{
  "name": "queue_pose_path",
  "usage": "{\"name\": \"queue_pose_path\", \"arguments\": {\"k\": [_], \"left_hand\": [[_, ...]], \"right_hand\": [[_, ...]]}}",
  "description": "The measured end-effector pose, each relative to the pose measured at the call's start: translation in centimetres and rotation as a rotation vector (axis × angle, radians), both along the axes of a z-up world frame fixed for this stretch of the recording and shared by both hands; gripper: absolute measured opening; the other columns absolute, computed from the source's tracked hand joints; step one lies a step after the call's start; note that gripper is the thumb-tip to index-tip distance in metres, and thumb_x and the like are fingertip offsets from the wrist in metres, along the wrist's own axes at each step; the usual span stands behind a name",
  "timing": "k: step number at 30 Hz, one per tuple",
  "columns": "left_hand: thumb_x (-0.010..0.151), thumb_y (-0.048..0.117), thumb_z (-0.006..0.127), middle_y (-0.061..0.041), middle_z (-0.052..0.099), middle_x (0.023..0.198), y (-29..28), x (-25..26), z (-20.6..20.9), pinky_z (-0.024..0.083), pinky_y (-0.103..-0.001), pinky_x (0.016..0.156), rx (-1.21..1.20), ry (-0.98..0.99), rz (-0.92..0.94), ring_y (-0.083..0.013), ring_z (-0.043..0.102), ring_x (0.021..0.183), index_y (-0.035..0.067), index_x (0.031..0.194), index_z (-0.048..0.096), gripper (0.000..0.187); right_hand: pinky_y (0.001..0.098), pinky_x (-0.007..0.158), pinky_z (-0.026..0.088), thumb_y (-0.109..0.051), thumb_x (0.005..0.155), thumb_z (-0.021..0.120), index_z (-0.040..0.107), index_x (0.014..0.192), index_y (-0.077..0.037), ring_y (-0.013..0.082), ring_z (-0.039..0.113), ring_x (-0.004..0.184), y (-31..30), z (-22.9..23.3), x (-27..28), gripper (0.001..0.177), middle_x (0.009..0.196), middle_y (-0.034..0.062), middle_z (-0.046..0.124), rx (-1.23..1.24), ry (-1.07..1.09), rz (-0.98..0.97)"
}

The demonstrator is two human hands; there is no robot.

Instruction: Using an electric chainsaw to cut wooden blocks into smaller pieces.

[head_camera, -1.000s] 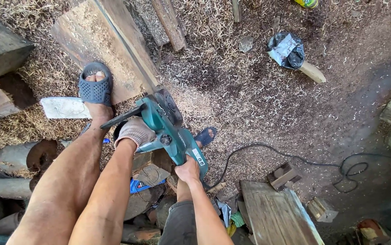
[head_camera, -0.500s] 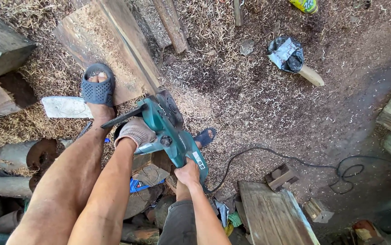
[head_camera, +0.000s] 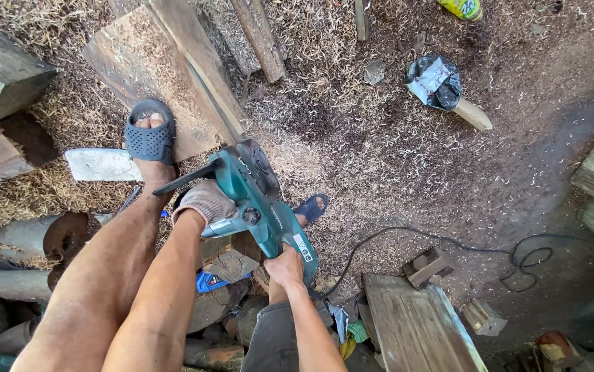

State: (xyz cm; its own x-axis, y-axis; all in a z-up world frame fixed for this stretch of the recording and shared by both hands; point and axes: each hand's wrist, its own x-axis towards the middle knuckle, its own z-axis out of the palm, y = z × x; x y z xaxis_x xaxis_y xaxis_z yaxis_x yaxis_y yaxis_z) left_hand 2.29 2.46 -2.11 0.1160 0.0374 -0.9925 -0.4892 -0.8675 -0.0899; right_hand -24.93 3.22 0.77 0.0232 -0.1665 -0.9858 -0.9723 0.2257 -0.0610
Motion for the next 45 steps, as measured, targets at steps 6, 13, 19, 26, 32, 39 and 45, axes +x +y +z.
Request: {"name": "queue_pose_path", "arguments": {"k": [6,13,19,26,32,39,45], "left_hand": [[0.066,0.034,0.083,-0.026,0.073,0.107,0.2,0.1,-0.2,0.058,-0.041,0.092,-0.009,0.007,-0.027,-0.038,0.072,0.105,0.001,0.1,0.079,0.047],[0.067,0.037,0.084,-0.027,0.073,0.107,0.1,0.4,0.0,0.057,-0.041,0.092,-0.024,0.026,-0.042,-0.0388,0.071,0.105,0.0,0.101,0.078,0.05],[0.065,0.036,0.086,-0.027,0.074,0.104,0.3,0.7,0.2,0.058,-0.04,0.09,-0.011,0.043,-0.012,-0.0386,0.073,0.101,-0.001,0.1,0.079,0.052],[0.063,0.032,0.085,-0.026,0.074,0.104,-0.2,0.9,0.8,0.058,-0.04,0.089,-0.017,0.026,0.042,-0.038,0.073,0.1,0.001,0.101,0.079,0.049],[0.063,0.031,0.084,-0.026,0.074,0.105,0.1,1.0,0.4,0.058,-0.04,0.089,-0.021,0.039,0.017,-0.0379,0.073,0.1,0.0,0.102,0.078,0.05],[0.064,0.031,0.082,-0.026,0.076,0.103,0.2,1.0,0.8,0.06,-0.04,0.088,-0.007,0.047,0.033,-0.0369,0.075,0.099,0.0,0.101,0.079,0.048],[0.07,0.038,0.081,-0.024,0.074,0.109,0.8,-0.1,-1.5,0.057,-0.041,0.091,0.012,0.044,0.054,-0.0357,0.072,0.106,0.003,0.106,0.079,0.051]], "right_hand": [[0.0473,0.092,0.055,-0.018,0.068,0.076,0.071,0.112,-0.005,0.0413,0.07,0.103,-0.2,0.4,0.2,0.047,0.105,0.0244,0.074,-0.012,0.005,0.022],[0.0475,0.093,0.055,-0.021,0.068,0.078,0.071,0.115,-0.006,0.0411,0.069,0.104,0.1,1.0,0.2,0.05,0.106,0.0237,0.074,-0.03,-0.003,0.009],[0.0466,0.093,0.055,-0.024,0.069,0.08,0.072,0.114,-0.007,0.0401,0.07,0.104,0.1,1.7,0.7,0.049,0.105,0.0229,0.074,-0.008,0.024,0.005],[0.0456,0.091,0.056,-0.03,0.069,0.083,0.073,0.111,-0.008,0.0388,0.072,0.102,0.2,1.7,0.6,0.048,0.103,0.0221,0.075,0.004,0.034,0.004],[0.045,0.089,0.056,-0.031,0.07,0.085,0.074,0.109,-0.007,0.0382,0.073,0.1,-0.1,2.3,1.0,0.047,0.1,0.0211,0.076,0.0,0.027,0.001],[0.0452,0.089,0.057,-0.038,0.069,0.087,0.074,0.109,-0.005,0.0376,0.073,0.1,-0.6,3.1,1.1,0.054,0.1,0.0211,0.077,0.017,0.017,-0.015],[0.0459,0.091,0.055,-0.046,0.065,0.09,0.065,0.12,-0.003,0.0389,0.071,0.103,-1.1,2.6,0.5,0.074,0.109,0.0214,0.075,-0.079,-0.132,-0.082]]}}
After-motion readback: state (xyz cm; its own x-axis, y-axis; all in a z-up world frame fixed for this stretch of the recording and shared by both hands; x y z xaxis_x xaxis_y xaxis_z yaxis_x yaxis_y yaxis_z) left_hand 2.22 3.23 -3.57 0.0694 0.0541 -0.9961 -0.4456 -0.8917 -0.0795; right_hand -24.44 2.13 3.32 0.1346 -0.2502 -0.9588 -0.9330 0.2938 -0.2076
